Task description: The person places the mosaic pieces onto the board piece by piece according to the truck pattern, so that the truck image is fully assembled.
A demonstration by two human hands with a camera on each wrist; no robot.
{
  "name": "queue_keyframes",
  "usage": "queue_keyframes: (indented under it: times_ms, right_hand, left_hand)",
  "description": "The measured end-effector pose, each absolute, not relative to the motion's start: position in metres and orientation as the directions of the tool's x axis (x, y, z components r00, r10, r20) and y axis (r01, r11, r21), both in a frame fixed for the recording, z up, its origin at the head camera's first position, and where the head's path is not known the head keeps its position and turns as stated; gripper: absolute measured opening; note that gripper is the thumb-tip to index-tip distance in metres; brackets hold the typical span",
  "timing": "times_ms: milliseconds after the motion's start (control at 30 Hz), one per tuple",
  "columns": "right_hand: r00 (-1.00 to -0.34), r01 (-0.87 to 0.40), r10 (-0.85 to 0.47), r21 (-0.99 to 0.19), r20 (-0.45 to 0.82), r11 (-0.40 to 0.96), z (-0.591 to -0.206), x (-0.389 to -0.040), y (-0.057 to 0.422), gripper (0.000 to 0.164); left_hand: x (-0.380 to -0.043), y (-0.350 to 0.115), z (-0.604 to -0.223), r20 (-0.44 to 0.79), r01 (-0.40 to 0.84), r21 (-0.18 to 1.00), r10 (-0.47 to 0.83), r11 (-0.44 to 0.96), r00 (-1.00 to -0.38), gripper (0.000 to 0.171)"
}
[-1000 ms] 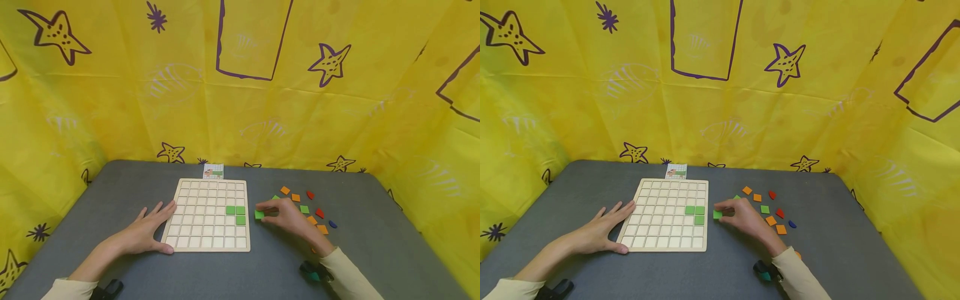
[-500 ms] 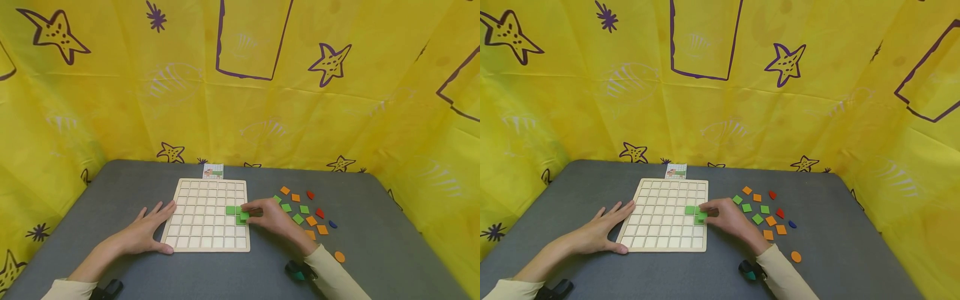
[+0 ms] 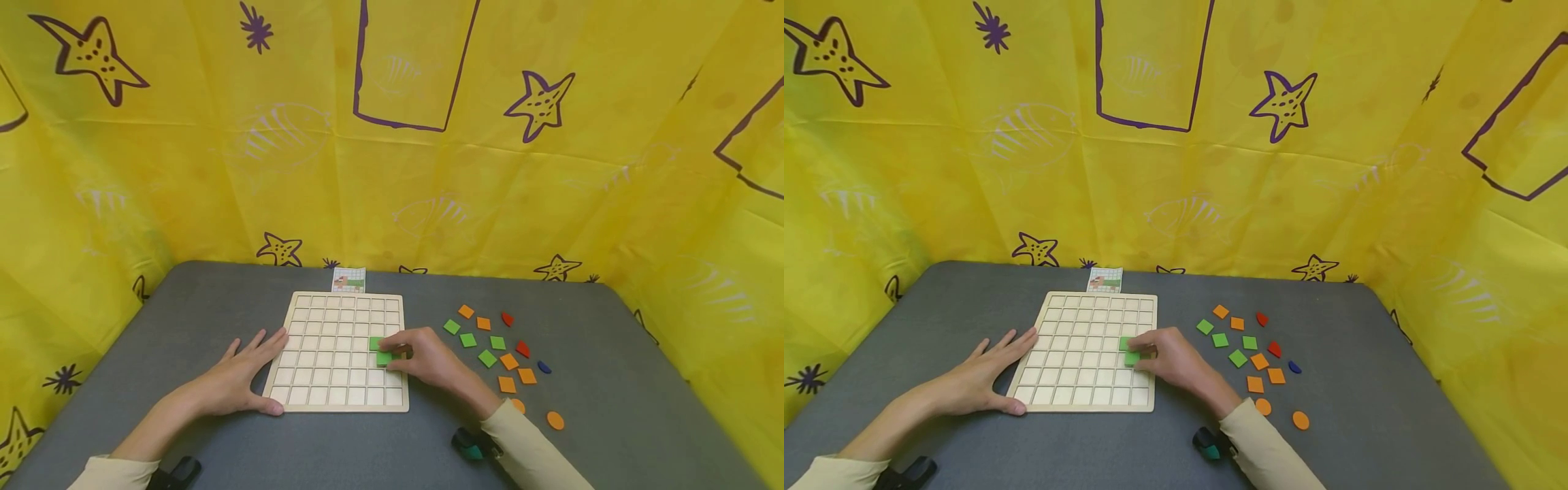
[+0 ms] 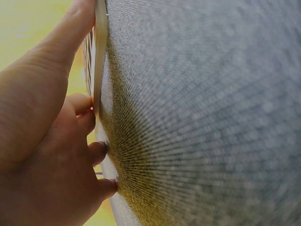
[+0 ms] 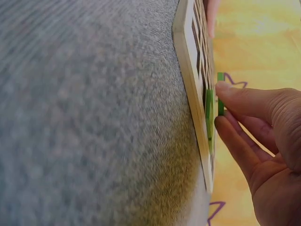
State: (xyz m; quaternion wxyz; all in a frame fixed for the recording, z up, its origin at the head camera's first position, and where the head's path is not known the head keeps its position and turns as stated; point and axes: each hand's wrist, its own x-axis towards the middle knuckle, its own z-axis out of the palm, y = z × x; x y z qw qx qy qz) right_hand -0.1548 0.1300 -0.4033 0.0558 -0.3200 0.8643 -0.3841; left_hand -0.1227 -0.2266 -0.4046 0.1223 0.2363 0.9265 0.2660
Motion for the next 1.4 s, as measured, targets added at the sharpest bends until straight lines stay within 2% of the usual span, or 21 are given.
queue_keyframes:
  times_ms: [400,1400]
  right_hand:
    - [-0.767,-0.562,-0.621,-0.637,0.163,0.527,-0.404,-0.155,0.120,0.031]
    - [-0.750,-0.591,-0.640,-0.606,0.169,0.533,-0.403,-0.157,0.119,0.032]
  left_hand:
    - [-0.122,-0.226,-0.404,-0.113,0.363,0.561,0.503,0.744,-0.857,0.122]
    - [-0.123,-0.226,-0.404,-0.121,0.360,0.543,0.494,0.759,-0.861,0.122]
